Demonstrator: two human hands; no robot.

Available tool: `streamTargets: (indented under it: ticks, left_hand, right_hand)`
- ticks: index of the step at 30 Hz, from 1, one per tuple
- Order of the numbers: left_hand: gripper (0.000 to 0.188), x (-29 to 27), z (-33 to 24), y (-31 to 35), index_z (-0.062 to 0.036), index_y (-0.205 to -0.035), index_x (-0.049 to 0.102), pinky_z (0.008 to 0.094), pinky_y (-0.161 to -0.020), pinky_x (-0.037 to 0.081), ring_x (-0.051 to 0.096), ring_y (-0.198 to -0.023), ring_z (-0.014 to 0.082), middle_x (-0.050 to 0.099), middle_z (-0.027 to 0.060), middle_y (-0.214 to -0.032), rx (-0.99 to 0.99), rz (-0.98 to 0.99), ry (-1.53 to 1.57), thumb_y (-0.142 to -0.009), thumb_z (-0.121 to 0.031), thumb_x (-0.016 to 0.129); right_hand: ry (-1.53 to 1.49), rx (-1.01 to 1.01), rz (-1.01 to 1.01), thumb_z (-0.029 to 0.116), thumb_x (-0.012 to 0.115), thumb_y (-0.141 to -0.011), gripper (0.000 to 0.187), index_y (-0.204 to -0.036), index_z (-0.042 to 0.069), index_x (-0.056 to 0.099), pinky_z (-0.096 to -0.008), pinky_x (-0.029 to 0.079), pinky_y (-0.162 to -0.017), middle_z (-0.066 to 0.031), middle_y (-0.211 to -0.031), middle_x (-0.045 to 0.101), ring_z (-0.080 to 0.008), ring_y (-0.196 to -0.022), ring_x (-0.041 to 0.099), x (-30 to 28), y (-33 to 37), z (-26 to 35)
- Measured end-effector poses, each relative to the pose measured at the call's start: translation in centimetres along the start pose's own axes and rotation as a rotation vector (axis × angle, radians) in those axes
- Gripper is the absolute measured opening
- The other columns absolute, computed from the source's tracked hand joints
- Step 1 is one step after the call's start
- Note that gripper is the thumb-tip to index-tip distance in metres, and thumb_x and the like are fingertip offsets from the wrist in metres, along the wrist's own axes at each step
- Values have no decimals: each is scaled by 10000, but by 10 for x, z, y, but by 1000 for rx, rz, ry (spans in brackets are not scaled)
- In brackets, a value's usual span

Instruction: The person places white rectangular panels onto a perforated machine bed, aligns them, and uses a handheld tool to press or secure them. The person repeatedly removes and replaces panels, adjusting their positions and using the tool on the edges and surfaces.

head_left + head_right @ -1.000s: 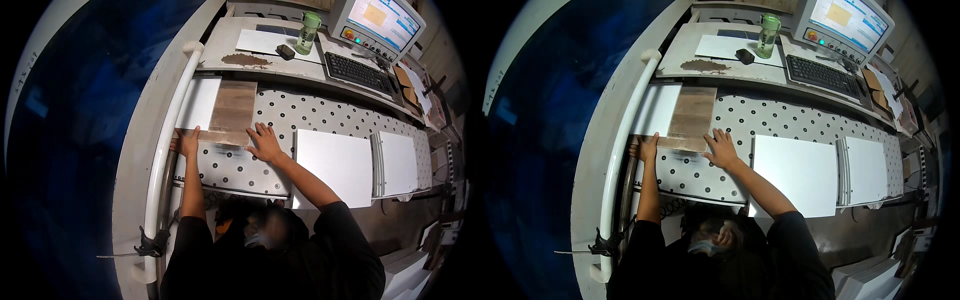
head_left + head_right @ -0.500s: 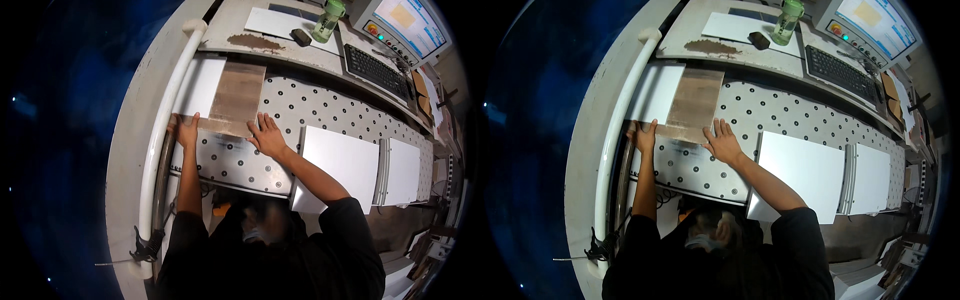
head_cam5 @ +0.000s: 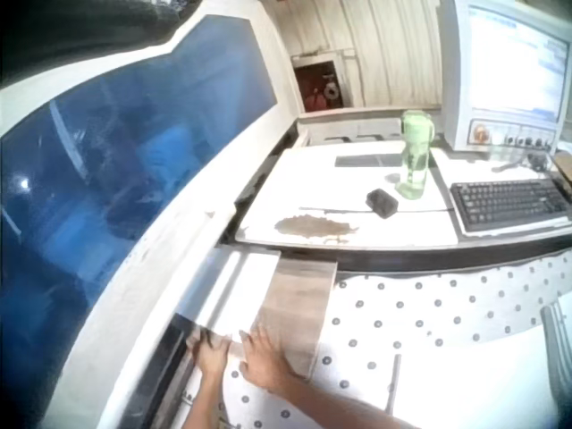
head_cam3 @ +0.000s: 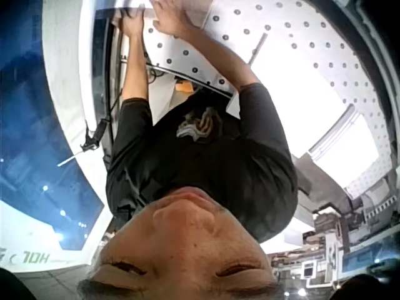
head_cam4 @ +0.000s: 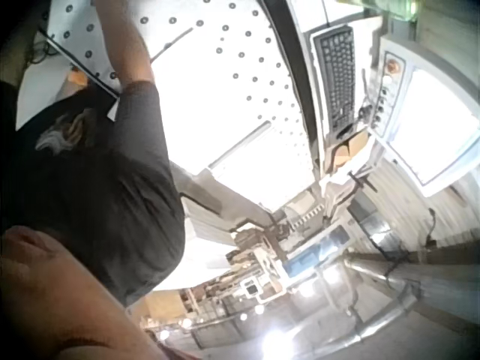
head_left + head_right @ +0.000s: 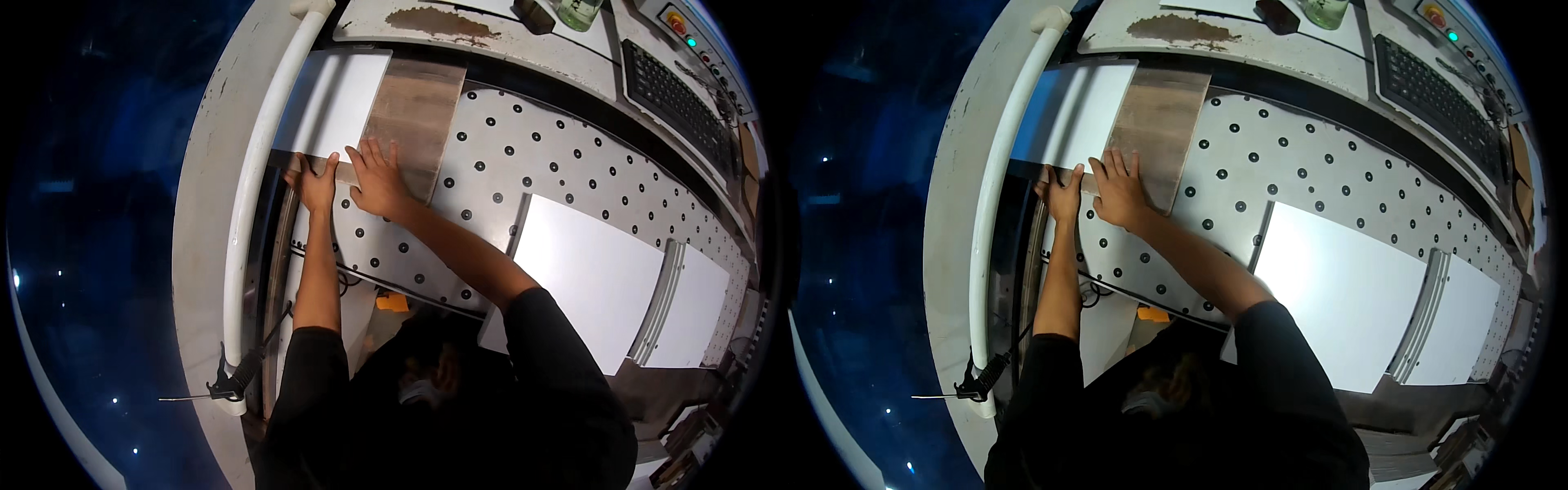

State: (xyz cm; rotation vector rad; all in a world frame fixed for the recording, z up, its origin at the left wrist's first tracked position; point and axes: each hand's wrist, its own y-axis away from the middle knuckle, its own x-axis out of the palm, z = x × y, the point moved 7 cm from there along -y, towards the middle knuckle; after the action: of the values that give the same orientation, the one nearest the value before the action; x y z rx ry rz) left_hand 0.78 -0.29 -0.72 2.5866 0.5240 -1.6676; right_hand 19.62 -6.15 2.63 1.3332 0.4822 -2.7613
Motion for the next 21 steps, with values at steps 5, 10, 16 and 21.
streamTargets:
  ticks: [5,10,16,21]
  left_hand:
    - [1173,0,-6,4,-21,-1574,348,532,-1217,220,146,-1504,528,276,425,-1545,-4,17,41,-767,-819,646]
    - [1171,-1,-7,4,-11,-1565,362,515,-1222,219,161,-1509,504,259,433,-1547,-8,12,34,-762,-812,652]
    - [1162,1,-4,1,-25,-1574,349,506,-1230,204,141,-1513,516,225,436,-1562,-14,4,6,-767,-802,657]
    - [1154,-1,-12,3,-22,-1571,354,504,-1235,191,133,-1510,532,214,441,-1564,-20,-2,48,-768,-790,665]
  right_hand:
    - [82,-21,-16,338,656,-869,711,-1485,61,434,-637,120,-1219,-302,-1566,350,-414,-1503,273,2,1,-2]
    - [89,-13,24,339,653,-875,691,-1470,56,447,-634,118,-1222,-306,-1562,352,-416,-1504,270,-3,0,-1]
    - [29,-44,-44,307,668,-853,663,-1428,31,486,-640,109,-1223,-323,-1528,385,-440,-1490,285,-7,0,0]
    - [21,-49,-91,327,671,-846,662,-1413,28,504,-642,135,-1216,-322,-1500,421,-431,-1479,315,-9,-1,1]
